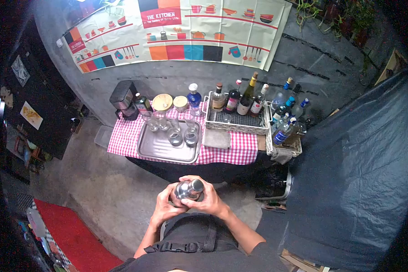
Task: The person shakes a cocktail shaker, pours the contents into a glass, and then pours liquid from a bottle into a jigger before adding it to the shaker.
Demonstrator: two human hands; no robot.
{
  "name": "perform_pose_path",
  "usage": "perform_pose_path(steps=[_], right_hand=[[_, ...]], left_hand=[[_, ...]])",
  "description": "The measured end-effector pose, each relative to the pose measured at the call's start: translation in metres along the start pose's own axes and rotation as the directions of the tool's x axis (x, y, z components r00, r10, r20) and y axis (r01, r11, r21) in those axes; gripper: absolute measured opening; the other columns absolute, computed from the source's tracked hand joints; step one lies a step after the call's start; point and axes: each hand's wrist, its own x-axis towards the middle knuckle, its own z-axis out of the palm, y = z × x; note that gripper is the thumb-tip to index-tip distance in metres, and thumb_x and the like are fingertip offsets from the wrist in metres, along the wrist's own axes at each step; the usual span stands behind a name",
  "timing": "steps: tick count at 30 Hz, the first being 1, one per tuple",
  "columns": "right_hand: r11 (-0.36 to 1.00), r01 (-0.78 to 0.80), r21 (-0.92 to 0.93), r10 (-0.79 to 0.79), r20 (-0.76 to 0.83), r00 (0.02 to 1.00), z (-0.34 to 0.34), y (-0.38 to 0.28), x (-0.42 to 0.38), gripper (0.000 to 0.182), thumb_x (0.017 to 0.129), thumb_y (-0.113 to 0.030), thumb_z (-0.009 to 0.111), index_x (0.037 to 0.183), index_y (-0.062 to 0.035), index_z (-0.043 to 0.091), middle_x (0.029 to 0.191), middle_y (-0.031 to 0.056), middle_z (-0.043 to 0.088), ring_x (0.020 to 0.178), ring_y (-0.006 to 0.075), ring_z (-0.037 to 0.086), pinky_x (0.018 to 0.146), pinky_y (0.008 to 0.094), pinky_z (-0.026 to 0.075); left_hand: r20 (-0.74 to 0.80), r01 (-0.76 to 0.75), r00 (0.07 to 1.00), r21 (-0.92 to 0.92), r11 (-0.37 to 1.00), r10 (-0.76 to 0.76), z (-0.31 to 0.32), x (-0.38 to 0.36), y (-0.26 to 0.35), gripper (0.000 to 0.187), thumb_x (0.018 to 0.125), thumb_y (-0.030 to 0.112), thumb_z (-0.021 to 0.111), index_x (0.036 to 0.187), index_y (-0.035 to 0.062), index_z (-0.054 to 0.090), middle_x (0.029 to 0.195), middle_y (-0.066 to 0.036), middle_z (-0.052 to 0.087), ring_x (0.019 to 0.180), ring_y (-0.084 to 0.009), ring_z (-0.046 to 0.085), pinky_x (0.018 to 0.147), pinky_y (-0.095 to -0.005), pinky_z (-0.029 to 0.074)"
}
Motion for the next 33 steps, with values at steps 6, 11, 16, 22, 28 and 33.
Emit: perform_pose_path(steps=[6,11,16,22,28,33], right_hand=[[0.868,0.204,-0.453,-0.223,0.010,0.975,0.069,-0.031,0.041,0.061,0.076,-0.022,0.081,0.129,-0.0012,0.058,0.120,0.0195,0.066,0.116,0.0250,0.065,0.099,0.0390,0.050],[0.992,-0.124,0.022,0.125,-0.270,0.955,0.102,0.004,0.065,0.059,0.078,-0.018,0.080,0.128,0.0009,0.055,0.120,0.0151,0.068,0.109,0.0193,0.065,0.095,0.0351,0.053],[0.919,0.206,-0.336,-0.242,-0.069,0.968,0.135,-0.008,0.078,0.066,0.076,-0.019,0.083,0.133,-0.0026,0.055,0.131,0.0192,0.062,0.131,0.0346,0.056,0.109,0.0467,0.043],[0.989,-0.144,0.025,0.144,-0.338,0.930,0.155,0.005,0.100,0.057,0.078,-0.018,0.076,0.128,0.0019,0.057,0.122,0.0188,0.067,0.111,0.0246,0.066,0.098,0.0381,0.051],[0.899,0.262,-0.351,-0.327,-0.141,0.934,0.169,-0.008,0.100,0.063,0.071,-0.018,0.085,0.126,-0.0012,0.058,0.131,0.0232,0.062,0.123,0.0402,0.060,0.108,0.0515,0.043],[0.982,-0.182,0.042,0.185,-0.364,0.913,0.166,-0.008,0.105,0.053,0.079,-0.018,0.074,0.123,0.0043,0.058,0.118,0.0195,0.069,0.111,0.0271,0.067,0.099,0.0403,0.052]], left_hand=[[0.047,0.106,0.994,-0.275,0.956,-0.097,-0.037,-0.024,-0.036,0.073,0.065,0.015,0.087,0.130,0.0036,0.054,0.119,-0.009,0.064,0.107,-0.0175,0.063,0.094,-0.0343,0.051],[0.075,0.143,0.989,-0.260,0.955,-0.127,-0.098,-0.014,-0.025,0.067,0.057,0.008,0.088,0.118,0.0019,0.062,0.110,-0.007,0.069,0.102,-0.0171,0.065,0.093,-0.0336,0.051],[-0.003,-0.108,0.994,-0.155,0.982,0.109,-0.128,-0.012,-0.062,0.064,0.065,0.017,0.088,0.122,0.0045,0.061,0.112,-0.015,0.070,0.101,-0.0263,0.070,0.089,-0.0368,0.055],[0.147,0.115,0.984,-0.118,0.986,-0.097,-0.152,-0.013,-0.055,0.068,0.060,0.018,0.090,0.121,0.0041,0.062,0.106,-0.012,0.071,0.098,-0.0227,0.070,0.087,-0.0368,0.055],[0.091,-0.123,0.986,-0.166,0.978,0.139,-0.167,-0.013,-0.067,0.061,0.065,0.016,0.088,0.118,0.0040,0.062,0.109,-0.013,0.069,0.099,-0.0238,0.069,0.087,-0.0363,0.054],[0.279,0.086,0.959,-0.123,0.989,-0.048,-0.169,-0.004,-0.043,0.058,0.065,0.019,0.086,0.115,0.0037,0.063,0.105,-0.012,0.070,0.096,-0.0232,0.069,0.086,-0.0369,0.054]])
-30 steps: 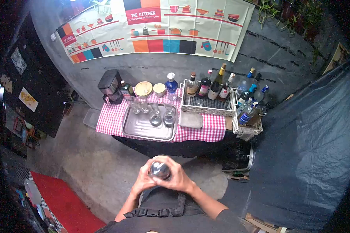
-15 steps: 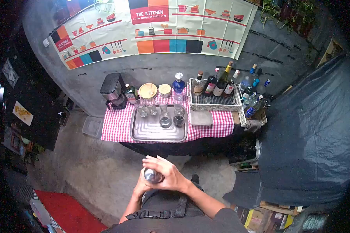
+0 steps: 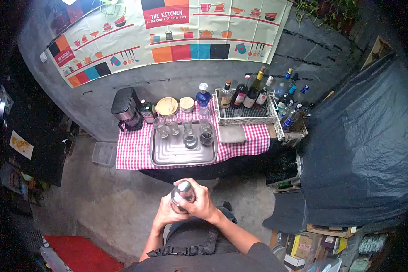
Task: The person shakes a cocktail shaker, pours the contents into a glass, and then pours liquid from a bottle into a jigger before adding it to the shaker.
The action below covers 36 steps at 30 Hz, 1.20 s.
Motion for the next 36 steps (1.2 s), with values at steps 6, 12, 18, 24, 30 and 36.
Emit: perform_pose_path(steps=[6,12,18,24,30,36], right_hand=[[0.778,0.558,-0.289,-0.508,0.235,0.829,-0.009,-0.009,-0.009,0.057,0.079,-0.023,0.078,0.128,-0.0028,0.057,0.130,0.0237,0.061,0.125,0.0356,0.060,0.105,0.0471,0.047],[0.997,0.065,0.031,-0.068,0.078,0.995,-0.036,-0.012,0.004,0.048,0.084,-0.020,0.070,0.123,0.0041,0.059,0.117,0.0169,0.069,0.107,0.0212,0.067,0.094,0.0362,0.053],[0.769,0.617,-0.167,-0.528,0.378,0.760,-0.070,-0.017,0.005,0.058,0.074,-0.021,0.082,0.123,-0.0005,0.058,0.123,0.0197,0.065,0.124,0.0391,0.060,0.106,0.0499,0.046],[0.998,0.040,0.047,-0.052,0.290,0.956,-0.110,-0.006,0.016,0.052,0.078,-0.022,0.078,0.122,-0.0006,0.060,0.113,0.0181,0.069,0.112,0.0294,0.067,0.100,0.0433,0.050],[0.766,0.637,-0.090,-0.509,0.521,0.685,-0.141,0.000,0.020,0.057,0.079,-0.023,0.077,0.128,-0.0009,0.057,0.122,0.0185,0.065,0.119,0.0308,0.064,0.104,0.0464,0.048],[0.903,0.380,0.201,-0.430,0.378,0.820,-0.173,0.018,0.019,0.052,0.080,-0.016,0.074,0.125,0.0015,0.055,0.126,0.0209,0.063,0.121,0.0334,0.062,0.106,0.0468,0.047]], left_hand=[[-0.092,-0.194,0.979,-0.147,0.970,0.182,0.007,0.001,-0.024,0.060,0.064,0.019,0.087,0.116,0.0029,0.062,0.109,-0.011,0.069,0.101,-0.0214,0.068,0.088,-0.0365,0.053],[-0.142,-0.069,0.987,0.062,0.996,0.077,0.026,0.009,0.015,0.063,0.061,0.016,0.089,0.117,0.0020,0.063,0.100,-0.009,0.071,0.092,-0.0200,0.069,0.084,-0.0361,0.055],[-0.303,-0.211,0.938,-0.111,0.971,0.170,0.067,0.009,0.000,0.053,0.066,0.012,0.087,0.113,0.0033,0.064,0.110,-0.008,0.067,0.103,-0.0170,0.065,0.090,-0.0345,0.052],[-0.367,-0.037,0.930,-0.115,0.993,-0.008,0.099,0.038,0.021,0.060,0.059,0.009,0.091,0.113,0.0022,0.066,0.100,-0.007,0.071,0.092,-0.0175,0.068,0.085,-0.0332,0.054],[-0.356,-0.010,0.925,-0.367,0.930,-0.131,0.151,0.035,-0.020,0.068,0.065,0.017,0.090,0.125,0.0042,0.060,0.119,-0.009,0.066,0.111,-0.0205,0.063,0.096,-0.0364,0.050],[-0.447,-0.074,0.894,-0.091,0.993,0.026,0.152,0.063,0.017,0.066,0.059,0.007,0.093,0.117,0.0033,0.061,0.112,-0.006,0.066,0.104,-0.0165,0.064,0.091,-0.0332,0.052]])
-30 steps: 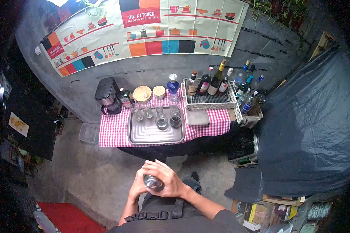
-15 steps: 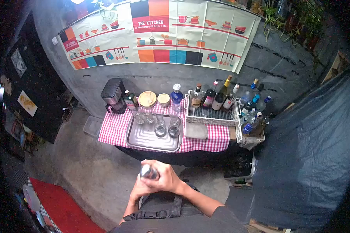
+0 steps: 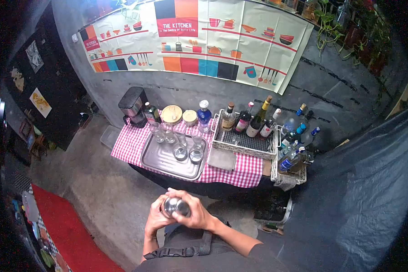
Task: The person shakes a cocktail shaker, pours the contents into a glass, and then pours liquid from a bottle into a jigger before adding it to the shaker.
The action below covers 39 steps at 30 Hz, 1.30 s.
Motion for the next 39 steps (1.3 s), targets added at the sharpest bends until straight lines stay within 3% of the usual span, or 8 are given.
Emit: perform_pose_path(steps=[4,8,13,20,25,30,35,39], right_hand=[[0.948,0.170,-0.268,-0.112,0.219,0.969,-0.011,-0.011,0.006,0.056,0.077,-0.016,0.078,0.127,-0.0010,0.057,0.125,0.0217,0.064,0.120,0.0387,0.062,0.111,0.0563,0.039],[0.934,-0.358,-0.013,0.358,-0.023,0.934,-0.021,-0.008,0.004,0.054,0.082,-0.022,0.074,0.126,0.0027,0.056,0.116,0.0232,0.067,0.112,0.0337,0.068,0.109,0.0420,0.044],[0.979,0.155,-0.136,-0.137,0.135,0.981,-0.027,-0.006,-0.006,0.056,0.079,-0.022,0.077,0.126,-0.0007,0.056,0.129,0.0217,0.062,0.128,0.0404,0.057,0.112,0.0538,0.040],[0.960,-0.280,0.006,0.280,-0.033,0.959,-0.030,-0.003,-0.007,0.055,0.085,-0.026,0.073,0.129,0.0023,0.054,0.125,0.0223,0.065,0.120,0.0322,0.064,0.104,0.0387,0.047],[0.965,0.162,-0.205,-0.131,0.158,0.979,-0.019,-0.010,0.000,0.058,0.079,-0.021,0.079,0.127,0.0009,0.055,0.126,0.0212,0.064,0.125,0.0396,0.059,0.107,0.0445,0.045],[0.921,-0.388,0.024,0.388,0.004,0.922,-0.005,-0.010,0.013,0.053,0.086,-0.024,0.073,0.129,0.0021,0.056,0.116,0.0201,0.068,0.107,0.0219,0.067,0.094,0.0364,0.052],[0.987,0.112,-0.114,-0.102,0.091,0.991,0.023,-0.006,0.016,0.058,0.082,-0.017,0.076,0.131,0.0020,0.051,0.128,0.0252,0.061,0.121,0.0349,0.062,0.110,0.0449,0.043],[0.967,-0.157,-0.202,0.175,0.074,0.982,0.043,-0.005,0.041,0.057,0.081,-0.020,0.077,0.130,0.0010,0.055,0.125,0.0216,0.064,0.109,0.0285,0.068,0.098,0.0387,0.051]], left_hand=[[0.041,0.030,0.999,-0.208,0.978,-0.022,0.022,-0.007,-0.003,0.054,0.066,0.006,0.085,0.115,0.0025,0.063,0.106,-0.006,0.069,0.098,-0.0150,0.065,0.087,-0.0331,0.053],[0.029,0.136,0.991,-0.165,0.977,-0.133,0.032,0.005,0.008,0.058,0.064,0.003,0.087,0.116,0.0022,0.063,0.106,-0.007,0.069,0.096,-0.0155,0.066,0.087,-0.0323,0.053],[0.005,-0.003,1.000,-0.224,0.975,0.004,0.033,0.004,-0.002,0.064,0.064,0.005,0.086,0.122,0.0019,0.060,0.121,-0.009,0.064,0.110,-0.0179,0.063,0.095,-0.0333,0.050],[0.034,0.117,0.993,-0.147,0.982,-0.113,0.032,0.003,0.005,0.061,0.063,0.003,0.086,0.119,0.0026,0.062,0.113,-0.007,0.067,0.103,-0.0159,0.064,0.091,-0.0327,0.052],[-0.003,0.070,0.997,-0.101,0.992,-0.071,0.026,-0.001,0.008,0.063,0.063,0.005,0.088,0.120,0.0037,0.061,0.113,-0.006,0.067,0.105,-0.0165,0.064,0.092,-0.0331,0.052],[0.049,0.166,0.986,-0.149,0.975,-0.160,0.008,0.004,0.014,0.062,0.062,0.006,0.090,0.117,0.0012,0.062,0.110,-0.005,0.068,0.101,-0.0147,0.064,0.091,-0.0326,0.052],[0.043,0.050,0.998,-0.190,0.980,-0.043,-0.028,-0.003,-0.008,0.069,0.061,0.004,0.088,0.123,0.0018,0.058,0.116,-0.008,0.065,0.104,-0.0159,0.063,0.093,-0.0317,0.051],[0.111,0.194,0.978,-0.197,0.961,-0.174,-0.050,-0.004,0.002,0.071,0.060,0.006,0.089,0.124,0.0038,0.058,0.114,-0.007,0.066,0.104,-0.0160,0.063,0.093,-0.0323,0.051]])
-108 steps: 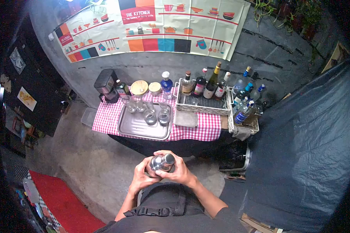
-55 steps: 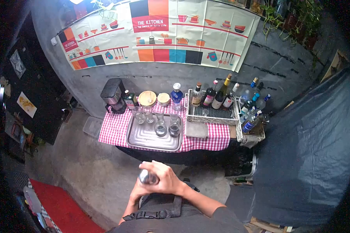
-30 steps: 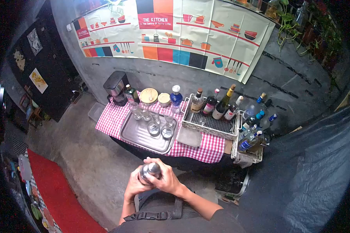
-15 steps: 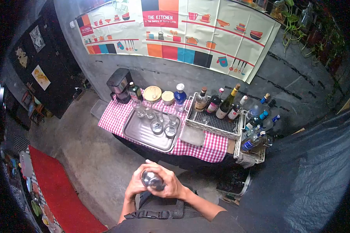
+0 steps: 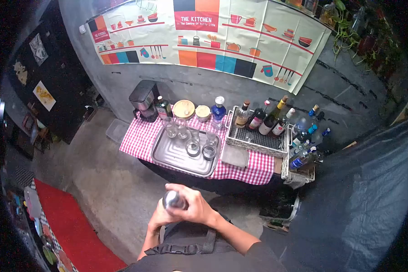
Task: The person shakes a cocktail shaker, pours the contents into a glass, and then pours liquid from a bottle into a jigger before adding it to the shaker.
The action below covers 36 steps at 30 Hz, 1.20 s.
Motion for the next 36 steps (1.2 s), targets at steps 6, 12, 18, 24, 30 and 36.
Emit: perform_pose_path(steps=[6,12,18,24,30,36], right_hand=[[0.974,0.224,-0.018,-0.224,-0.068,0.972,0.037,-0.006,0.014,0.058,0.082,-0.023,0.076,0.130,0.0022,0.054,0.129,0.0224,0.061,0.121,0.0324,0.061,0.107,0.0419,0.045],[0.979,-0.153,0.131,0.179,-0.213,0.961,0.058,-0.009,0.036,0.052,0.084,-0.024,0.072,0.126,0.0032,0.056,0.121,0.0225,0.065,0.110,0.0324,0.067,0.095,0.0389,0.052],[0.958,0.196,-0.210,-0.232,-0.164,0.959,0.079,-0.011,0.046,0.060,0.078,-0.024,0.079,0.128,0.0006,0.056,0.129,0.0240,0.061,0.120,0.0372,0.062,0.104,0.0477,0.048],[0.996,-0.079,0.051,0.093,-0.423,0.901,0.094,-0.006,0.037,0.055,0.085,-0.025,0.069,0.131,0.0018,0.053,0.122,0.0221,0.065,0.113,0.0295,0.066,0.098,0.0393,0.051],[0.964,0.018,-0.266,-0.103,-0.310,0.945,0.104,-0.013,0.046,0.056,0.081,-0.024,0.074,0.127,0.0015,0.056,0.126,0.0232,0.064,0.115,0.0337,0.065,0.099,0.0411,0.050],[0.998,0.037,0.052,-0.006,-0.495,0.869,0.121,-0.003,0.032,0.056,0.084,-0.022,0.067,0.131,0.0048,0.049,0.131,0.0235,0.061,0.120,0.0330,0.062,0.104,0.0429,0.047]], left_hand=[[0.034,-0.119,0.993,0.086,0.989,0.116,-0.048,0.003,0.014,0.073,0.059,0.008,0.090,0.124,0.0032,0.059,0.110,-0.006,0.067,0.103,-0.0151,0.063,0.093,-0.0327,0.051],[0.142,-0.049,0.989,0.114,0.992,0.033,-0.080,0.013,0.024,0.069,0.060,0.005,0.090,0.123,0.0030,0.060,0.109,-0.005,0.067,0.100,-0.0140,0.063,0.090,-0.0317,0.052],[0.220,-0.163,0.965,0.093,0.982,0.139,-0.103,0.023,0.019,0.068,0.057,0.007,0.090,0.120,0.0024,0.062,0.108,-0.006,0.068,0.102,-0.0145,0.063,0.092,-0.0322,0.051],[0.322,-0.138,0.943,0.162,0.977,0.079,-0.126,0.035,0.025,0.068,0.056,0.008,0.091,0.118,0.0030,0.063,0.107,-0.006,0.068,0.101,-0.0156,0.064,0.092,-0.0334,0.051],[0.395,0.003,0.918,0.078,0.997,-0.034,-0.129,0.034,0.007,0.060,0.059,0.014,0.090,0.111,0.0041,0.064,0.103,-0.004,0.067,0.096,-0.0153,0.063,0.089,-0.0330,0.052],[0.393,-0.207,0.910,0.152,0.967,0.133,-0.142,0.041,0.020,0.067,0.055,0.014,0.092,0.114,0.0029,0.065,0.107,-0.008,0.071,0.100,-0.0175,0.068,0.092,-0.0339,0.053]])
